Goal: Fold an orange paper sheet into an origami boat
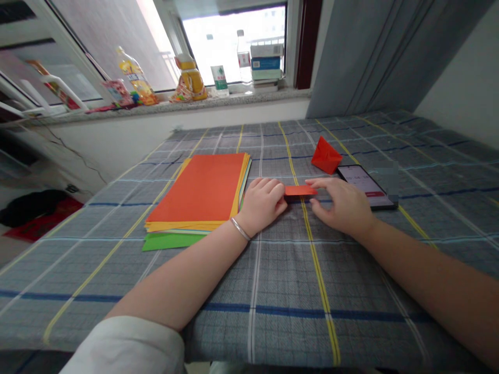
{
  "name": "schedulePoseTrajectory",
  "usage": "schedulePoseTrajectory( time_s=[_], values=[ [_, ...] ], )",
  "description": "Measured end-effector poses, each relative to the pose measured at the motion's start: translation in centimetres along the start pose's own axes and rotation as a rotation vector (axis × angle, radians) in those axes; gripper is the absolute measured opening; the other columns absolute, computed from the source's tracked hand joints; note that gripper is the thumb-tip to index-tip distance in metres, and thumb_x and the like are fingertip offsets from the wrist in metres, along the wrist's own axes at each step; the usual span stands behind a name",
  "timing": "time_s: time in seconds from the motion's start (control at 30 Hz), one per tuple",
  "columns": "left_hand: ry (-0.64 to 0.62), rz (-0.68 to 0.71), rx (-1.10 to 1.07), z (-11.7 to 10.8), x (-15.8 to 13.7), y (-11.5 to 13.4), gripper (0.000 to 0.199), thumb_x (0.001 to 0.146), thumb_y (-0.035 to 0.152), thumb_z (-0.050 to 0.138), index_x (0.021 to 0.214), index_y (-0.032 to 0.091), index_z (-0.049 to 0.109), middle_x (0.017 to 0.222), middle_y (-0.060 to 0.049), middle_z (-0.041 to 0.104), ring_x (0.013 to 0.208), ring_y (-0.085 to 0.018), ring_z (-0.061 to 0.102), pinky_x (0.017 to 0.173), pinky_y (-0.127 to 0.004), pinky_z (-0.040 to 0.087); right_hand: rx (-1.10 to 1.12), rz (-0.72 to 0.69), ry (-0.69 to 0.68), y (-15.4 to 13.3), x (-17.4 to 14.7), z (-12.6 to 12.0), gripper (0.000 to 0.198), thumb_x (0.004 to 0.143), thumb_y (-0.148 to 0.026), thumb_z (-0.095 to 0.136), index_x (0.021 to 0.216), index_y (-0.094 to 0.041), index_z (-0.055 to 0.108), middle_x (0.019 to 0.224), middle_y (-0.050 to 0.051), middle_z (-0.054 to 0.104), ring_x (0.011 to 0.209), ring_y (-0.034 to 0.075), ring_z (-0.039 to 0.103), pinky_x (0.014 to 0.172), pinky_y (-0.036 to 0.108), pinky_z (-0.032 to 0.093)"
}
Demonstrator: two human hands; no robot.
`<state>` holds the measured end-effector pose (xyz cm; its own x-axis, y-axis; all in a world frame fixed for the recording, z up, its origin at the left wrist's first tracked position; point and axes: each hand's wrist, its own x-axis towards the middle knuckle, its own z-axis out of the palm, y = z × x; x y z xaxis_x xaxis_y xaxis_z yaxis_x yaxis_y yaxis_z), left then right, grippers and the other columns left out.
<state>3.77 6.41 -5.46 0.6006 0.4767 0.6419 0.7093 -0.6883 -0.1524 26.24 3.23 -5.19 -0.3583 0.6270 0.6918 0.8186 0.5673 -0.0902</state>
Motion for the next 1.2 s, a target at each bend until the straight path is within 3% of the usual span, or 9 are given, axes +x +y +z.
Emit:
schedulePoseTrajectory(
  time_s=[0.23,0.47,0.9,1.2],
  values=[
    [0.035,0.141,-0.044,-0.3,0.1,0.3,0.007,0.084,0.019,0.052,0.079,0.018,0.057,0.084,-0.004,0.065,0.079,-0.019,0.054,0.080,-0.034,0.042,-0.016,-0.215,0.007,-0.7,0.1,0.5,0.015,0.092,-0.022,0.055,0.095,-0.021,0.070,0.099,0.002,0.077,0.091,0.018,0.071,0.080,0.031,0.051],
    [-0.004,0.129,-0.033,-0.6,0.2,0.5,0.009,0.083,0.021,0.052,0.079,0.019,0.059,0.083,-0.003,0.066,0.078,-0.019,0.054,0.082,-0.035,0.041,-0.073,-0.181,0.007,-1.2,0.0,0.8,0.015,0.090,-0.022,0.057,0.087,-0.019,0.072,0.090,0.003,0.077,0.081,0.019,0.071,0.072,0.031,0.047],
    [-0.058,0.206,0.010,-0.4,0.4,1.1,0.019,0.094,0.027,0.047,0.087,0.020,0.063,0.090,-0.002,0.068,0.083,-0.018,0.055,0.086,-0.037,0.039,-0.186,-0.264,-0.044,-2.1,0.3,1.3,0.023,0.091,-0.021,0.052,0.071,-0.019,0.064,0.071,0.003,0.070,0.068,0.017,0.064,0.066,0.032,0.040],
    [-0.111,0.189,0.068,-0.8,0.4,0.6,0.010,0.088,0.025,0.053,0.089,0.020,0.062,0.091,-0.002,0.067,0.087,-0.021,0.056,0.089,-0.039,0.039,-0.179,-0.271,-0.016,-1.4,0.4,1.2,0.018,0.088,-0.017,0.055,0.079,-0.016,0.070,0.080,0.005,0.075,0.071,0.018,0.067,0.065,0.032,0.042]
  ],
)
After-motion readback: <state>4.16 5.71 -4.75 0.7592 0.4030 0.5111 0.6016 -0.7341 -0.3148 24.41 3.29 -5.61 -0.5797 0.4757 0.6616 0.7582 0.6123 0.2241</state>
